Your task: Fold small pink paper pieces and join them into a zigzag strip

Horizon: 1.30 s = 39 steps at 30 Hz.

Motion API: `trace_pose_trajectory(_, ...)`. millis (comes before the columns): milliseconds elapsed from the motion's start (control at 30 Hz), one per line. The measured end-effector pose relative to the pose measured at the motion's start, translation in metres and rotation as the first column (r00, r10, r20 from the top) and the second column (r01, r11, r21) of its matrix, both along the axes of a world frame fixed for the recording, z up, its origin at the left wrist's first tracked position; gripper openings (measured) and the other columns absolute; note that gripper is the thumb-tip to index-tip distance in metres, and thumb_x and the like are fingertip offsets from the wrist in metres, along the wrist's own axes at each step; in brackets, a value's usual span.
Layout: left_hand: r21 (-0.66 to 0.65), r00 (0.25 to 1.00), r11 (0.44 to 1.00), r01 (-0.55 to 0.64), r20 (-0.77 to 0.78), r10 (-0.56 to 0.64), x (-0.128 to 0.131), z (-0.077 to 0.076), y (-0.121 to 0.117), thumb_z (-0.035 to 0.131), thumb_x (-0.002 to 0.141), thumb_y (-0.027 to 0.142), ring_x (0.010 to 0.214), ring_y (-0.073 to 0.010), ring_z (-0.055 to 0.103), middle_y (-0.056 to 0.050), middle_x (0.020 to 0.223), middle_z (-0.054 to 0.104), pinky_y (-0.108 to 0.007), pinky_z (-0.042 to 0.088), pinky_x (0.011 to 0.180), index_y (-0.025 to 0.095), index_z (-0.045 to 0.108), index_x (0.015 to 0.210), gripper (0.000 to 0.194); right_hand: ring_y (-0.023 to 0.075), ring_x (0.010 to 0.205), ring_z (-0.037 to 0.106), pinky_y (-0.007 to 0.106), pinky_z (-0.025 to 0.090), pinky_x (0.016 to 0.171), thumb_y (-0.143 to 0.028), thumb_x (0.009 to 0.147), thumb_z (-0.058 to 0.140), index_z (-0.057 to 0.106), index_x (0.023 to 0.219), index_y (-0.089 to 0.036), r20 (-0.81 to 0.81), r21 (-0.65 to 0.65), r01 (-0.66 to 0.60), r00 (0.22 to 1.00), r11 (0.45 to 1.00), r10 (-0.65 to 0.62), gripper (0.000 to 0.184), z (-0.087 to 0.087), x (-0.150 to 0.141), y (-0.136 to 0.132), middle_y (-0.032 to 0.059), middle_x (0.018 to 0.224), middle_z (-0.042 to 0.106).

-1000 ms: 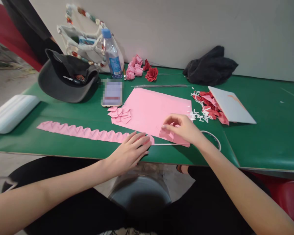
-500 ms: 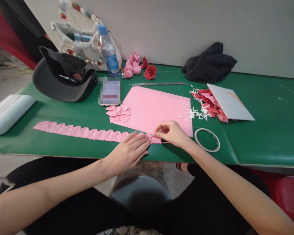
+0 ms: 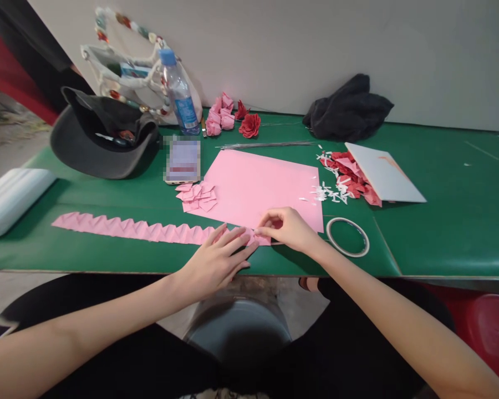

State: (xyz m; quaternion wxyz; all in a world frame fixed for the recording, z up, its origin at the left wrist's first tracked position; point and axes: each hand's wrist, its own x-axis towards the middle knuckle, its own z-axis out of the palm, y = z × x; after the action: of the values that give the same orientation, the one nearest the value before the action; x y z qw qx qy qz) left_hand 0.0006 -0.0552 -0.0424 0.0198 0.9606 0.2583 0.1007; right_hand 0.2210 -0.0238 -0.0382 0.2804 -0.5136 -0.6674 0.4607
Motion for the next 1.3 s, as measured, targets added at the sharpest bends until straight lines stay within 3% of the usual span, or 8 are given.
trace_pose_trajectory(200, -0.008, 1.0, 1.0, -0.017, 0.001, 0.017, 0.001, 0.002, -0.001, 0.038, 0.095, 0.023, 0.129, -0.029, 0.041, -0.01, 0.13, 0.054, -0.051, 0.03, 0.107, 0.018, 0.042, 0.136, 0.041, 0.0138, 0.069, 0.058, 0.027, 0.044, 0.066, -0.023, 0.071, 0.07, 0.065, 0.073, -0.019, 0.096, 0.149, 0.011, 0.995, 0.989, -0.026, 0.006, 0.013, 0.003, 0.0, 0.0008, 0.074, 0.067)
trace_pose_trajectory(467, -0.027, 1.0, 0.999, -0.022, -0.001, 0.022, 0.002, 0.003, -0.001, 0.039, 0.095, 0.023, 0.129, -0.0294, 0.041, -0.011, 0.127, 0.055, -0.052, 0.032, 0.106, 0.02, 0.043, 0.136, 0.041, 0.0155, 0.073, 0.052, 0.029, 0.036, 0.071, -0.023, 0.068, 0.076, 0.057, 0.061, -0.019, 0.387, 0.228, -0.262, 0.908, 0.938, 0.16, 0.02, 0.015, 0.009, 0.003, -0.0011, 0.069, 0.061)
trace_pose_trajectory(600, -0.039, 1.0, 0.999, -0.021, 0.013, 0.021, 0.002, 0.002, -0.001, 0.039, 0.095, 0.022, 0.129, -0.0305, 0.04, -0.013, 0.128, 0.053, -0.053, 0.034, 0.105, 0.018, 0.045, 0.134, 0.04, 0.0162, 0.079, 0.056, 0.03, 0.041, 0.075, -0.027, 0.081, 0.063, 0.062, 0.081, -0.02, 0.264, 0.339, -0.087, 0.964, 0.937, -0.006, 0.008, 0.008, 0.013, 0.013, 0.003, 0.085, 0.062)
trace_pose_trajectory(667, -0.047, 0.999, 0.999, -0.017, 0.037, 0.018, 0.002, 0.003, -0.002, 0.039, 0.095, 0.022, 0.129, -0.0305, 0.039, -0.014, 0.129, 0.052, -0.053, 0.035, 0.105, 0.018, 0.045, 0.133, 0.039, 0.019, 0.092, 0.056, 0.033, 0.042, 0.084, -0.028, 0.083, 0.061, 0.064, 0.095, -0.02, 0.253, 0.405, 0.02, 0.958, 0.914, -0.134, 0.015, 0.002, 0.014, 0.019, 0.0074, 0.1, 0.06)
trace_pose_trajectory(733, -0.053, 0.999, 0.998, -0.015, 0.049, 0.018, 0.002, 0.003, -0.003, 0.04, 0.095, 0.023, 0.13, -0.0303, 0.039, -0.015, 0.131, 0.051, -0.053, 0.035, 0.105, 0.017, 0.044, 0.133, 0.04, 0.0219, 0.1, 0.054, 0.037, 0.04, 0.091, -0.026, 0.08, 0.065, 0.064, 0.098, -0.019, 0.298, 0.432, 0.023, 0.94, 0.902, -0.167, 0.02, -0.002, 0.015, 0.023, 0.0089, 0.104, 0.057)
trace_pose_trajectory(933, -0.066, 1.0, 0.998, -0.019, 0.003, 0.019, 0.0, 0.006, -0.006, 0.038, 0.095, 0.026, 0.129, -0.0298, 0.04, -0.014, 0.135, 0.05, -0.051, 0.034, 0.106, 0.016, 0.043, 0.134, 0.041, 0.0168, 0.078, 0.056, 0.032, 0.045, 0.076, -0.017, 0.071, 0.068, 0.058, 0.072, -0.019, 0.261, 0.351, 0.047, 0.954, 0.935, -0.146, 0.011, 0.002, 0.016, 0.022, 0.0019, 0.083, 0.058)
trace_pose_trajectory(1133, -0.055, 1.0, 0.998, 0.011, 0.002, -0.011, -0.002, 0.003, -0.004, 0.035, 0.096, 0.023, 0.13, -0.0266, 0.04, -0.012, 0.138, 0.049, -0.047, 0.03, 0.108, 0.016, 0.039, 0.137, 0.042, 0.0149, 0.074, 0.058, 0.03, 0.046, 0.07, -0.014, 0.064, 0.07, 0.061, 0.09, -0.019, 0.176, 0.233, 0.146, 0.966, 0.961, -0.189, 0.028, 0.008, 0.022, 0.018, 0.0024, 0.087, 0.066)
trace_pose_trajectory(1300, -0.015, 0.999, 0.999, 0.047, -0.012, -0.047, 0.001, -0.001, 0.002, 0.035, 0.096, 0.022, 0.129, -0.0275, 0.041, -0.011, 0.136, 0.051, -0.049, 0.027, 0.109, 0.015, 0.04, 0.136, 0.04, 0.0164, 0.075, 0.061, 0.03, 0.047, 0.068, -0.018, 0.072, 0.065, 0.07, 0.087, -0.02, 0.181, 0.149, 0.03, 0.982, 0.988, -0.057, 0.017, 0.015, 0.029, 0.019, 0.0041, 0.085, 0.07)
